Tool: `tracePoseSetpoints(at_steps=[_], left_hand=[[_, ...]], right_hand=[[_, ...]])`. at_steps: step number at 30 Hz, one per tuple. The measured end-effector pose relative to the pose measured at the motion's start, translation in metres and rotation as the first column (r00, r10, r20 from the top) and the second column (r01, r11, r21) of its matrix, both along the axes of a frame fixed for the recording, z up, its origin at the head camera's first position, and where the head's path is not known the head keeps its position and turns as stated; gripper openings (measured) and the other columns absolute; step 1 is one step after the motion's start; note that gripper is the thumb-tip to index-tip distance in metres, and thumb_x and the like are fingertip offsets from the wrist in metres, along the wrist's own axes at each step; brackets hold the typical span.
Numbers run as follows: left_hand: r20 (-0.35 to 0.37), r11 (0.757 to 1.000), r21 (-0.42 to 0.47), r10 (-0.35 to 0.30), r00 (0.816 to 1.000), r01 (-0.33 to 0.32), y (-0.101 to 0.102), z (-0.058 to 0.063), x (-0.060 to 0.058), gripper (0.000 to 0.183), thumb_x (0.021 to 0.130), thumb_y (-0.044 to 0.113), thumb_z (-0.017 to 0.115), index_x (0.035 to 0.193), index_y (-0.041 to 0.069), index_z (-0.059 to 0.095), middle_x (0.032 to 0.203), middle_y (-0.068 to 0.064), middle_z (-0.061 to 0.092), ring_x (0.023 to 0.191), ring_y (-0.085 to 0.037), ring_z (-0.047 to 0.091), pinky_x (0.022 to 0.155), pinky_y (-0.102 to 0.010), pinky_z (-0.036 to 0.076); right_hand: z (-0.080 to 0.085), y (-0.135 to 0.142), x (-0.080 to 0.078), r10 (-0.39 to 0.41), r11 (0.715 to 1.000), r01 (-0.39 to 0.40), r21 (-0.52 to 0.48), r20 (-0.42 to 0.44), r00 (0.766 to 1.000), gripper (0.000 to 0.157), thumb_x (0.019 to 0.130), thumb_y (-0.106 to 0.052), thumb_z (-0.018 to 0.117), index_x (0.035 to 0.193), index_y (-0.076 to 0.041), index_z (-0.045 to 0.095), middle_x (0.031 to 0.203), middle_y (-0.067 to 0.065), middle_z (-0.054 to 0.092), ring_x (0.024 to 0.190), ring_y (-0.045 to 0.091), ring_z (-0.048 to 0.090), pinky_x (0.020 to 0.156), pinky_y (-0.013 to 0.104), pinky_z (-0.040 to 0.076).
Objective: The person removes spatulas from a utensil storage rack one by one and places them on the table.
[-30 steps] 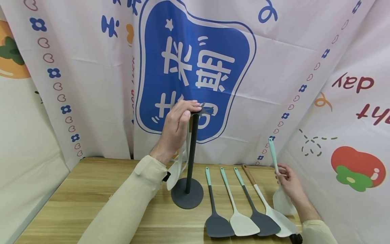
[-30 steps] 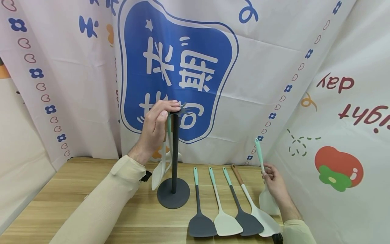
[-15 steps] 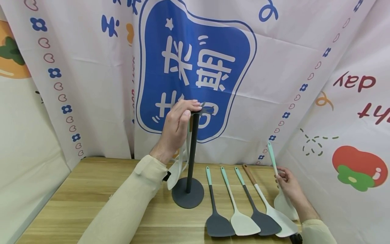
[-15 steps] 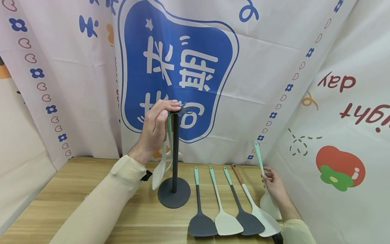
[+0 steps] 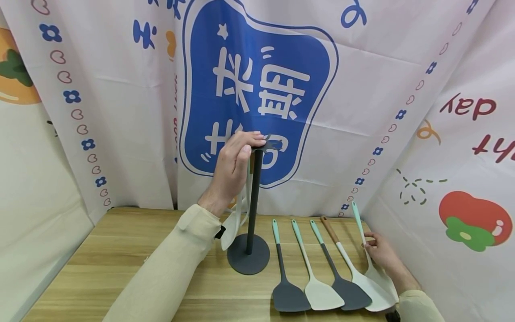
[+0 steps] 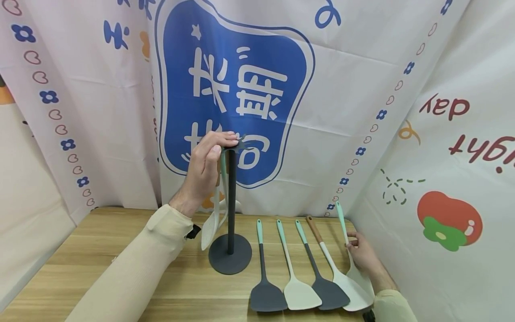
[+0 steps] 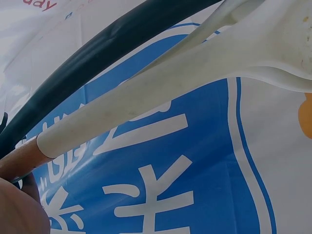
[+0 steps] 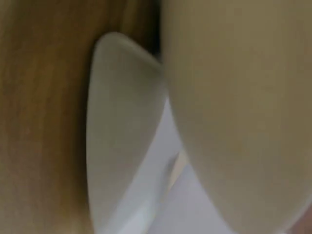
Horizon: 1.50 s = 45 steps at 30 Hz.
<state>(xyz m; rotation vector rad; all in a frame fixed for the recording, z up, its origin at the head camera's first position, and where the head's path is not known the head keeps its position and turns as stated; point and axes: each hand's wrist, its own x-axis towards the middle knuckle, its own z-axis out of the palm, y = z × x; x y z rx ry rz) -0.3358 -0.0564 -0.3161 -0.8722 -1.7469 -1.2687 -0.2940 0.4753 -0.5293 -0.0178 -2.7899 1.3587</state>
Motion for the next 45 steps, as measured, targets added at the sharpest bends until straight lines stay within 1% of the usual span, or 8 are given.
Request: tracePoseSetpoints(at_steps=[3,9,14,20,26,34,37,45], left_hand=[[0.003,1.000,0.000,0.002,1.000,-0.002,0.000,0.000,0.000,0.051,0.117,0.024,0.039,0.131,0.003,0.082,0.141,-0.018,0.081,0.149,-0.037,0.071,0.149,-0.065,0.031],[0.003,1.000,-0.002,0.003,1.000,-0.003,-0.001,0.000,0.000,0.051,0.117,0.024,0.038,0.131,0.003,0.082,0.141,-0.018,0.081,0.149,-0.037,0.071,0.149,-0.065,0.031],[0.001,1.000,-0.004,0.004,1.000,-0.004,-0.001,0.000,0.000,0.051,0.117,0.024,0.038,0.131,0.003,0.082,0.141,-0.018,0.081,0.149,-0.037,0.071,0.149,-0.065,0.031],[-0.001,1.000,-0.005,0.004,1.000,-0.004,0.000,0.000,0.000,0.051,0.117,0.024,0.038,0.131,0.003,0.082,0.141,-0.018,0.081,0.149,-0.037,0.071,0.149,-0.065,0.032],[0.003,1.000,-0.002,0.005,1.000,-0.005,0.000,0.000,0.000,0.051,0.117,0.024,0.038,0.131,0.002,0.082,0.141,-0.018,0.081,0.149,-0.037,0.071,0.148,-0.065,0.033],[0.013,1.000,-0.001,0.007,1.000,-0.007,0.000,0.000,0.000,0.051,0.117,0.024,0.038,0.131,0.003,0.082,0.142,-0.018,0.081,0.149,-0.036,0.071,0.152,-0.049,0.030],[0.015,1.000,0.000,0.008,1.000,-0.008,0.000,0.000,0.000,0.051,0.117,0.024,0.038,0.131,0.003,0.082,0.142,-0.018,0.081,0.150,-0.036,0.071,0.152,-0.048,0.030],[0.029,1.000,0.002,0.012,1.000,-0.012,0.000,0.000,0.001,0.051,0.117,0.025,0.038,0.131,0.003,0.082,0.142,-0.017,0.081,0.150,-0.035,0.071,0.152,-0.044,0.029]], right_hand=[[-0.009,0.007,-0.001,0.031,0.999,-0.031,-0.011,-0.014,0.999,0.043,0.108,0.004,0.063,0.148,0.018,0.055,0.106,0.026,0.079,0.090,0.018,0.072,0.071,0.023,0.059],[-0.002,-0.005,0.001,-0.029,0.996,0.022,0.082,0.086,0.996,0.046,0.108,0.007,0.063,0.150,0.021,0.052,0.111,0.031,0.076,0.096,0.025,0.074,0.076,0.026,0.061],[-0.007,0.000,0.002,0.041,0.993,-0.051,0.105,0.093,0.995,0.042,0.104,0.008,0.065,0.144,0.017,0.058,0.102,0.022,0.072,0.093,0.025,0.070,0.076,0.025,0.058],[-0.010,-0.004,0.003,-0.058,0.979,0.020,0.201,0.184,0.981,0.042,0.104,0.008,0.067,0.144,0.019,0.056,0.108,0.030,0.074,0.098,0.033,0.073,0.077,0.029,0.057],[-0.026,0.017,-0.006,-0.040,0.979,0.004,0.206,0.173,0.984,0.030,0.103,0.002,0.071,0.131,0.011,0.064,0.097,0.015,0.073,0.088,0.021,0.069,0.073,0.025,0.054],[0.005,-0.010,0.011,-0.055,0.986,0.016,0.168,0.229,0.972,0.036,0.109,0.003,0.064,0.139,0.021,0.055,0.104,0.024,0.072,0.082,0.020,0.066,0.069,0.028,0.056],[0.020,-0.016,0.015,-0.033,0.988,0.001,0.155,0.203,0.979,0.040,0.112,0.002,0.062,0.144,0.023,0.050,0.106,0.027,0.071,0.082,0.020,0.065,0.069,0.029,0.056],[0.049,-0.028,0.010,0.008,0.977,-0.027,0.212,0.088,0.996,0.040,0.117,-0.007,0.064,0.144,0.022,0.058,0.119,0.035,0.076,0.098,0.027,0.071,0.074,0.030,0.060]])
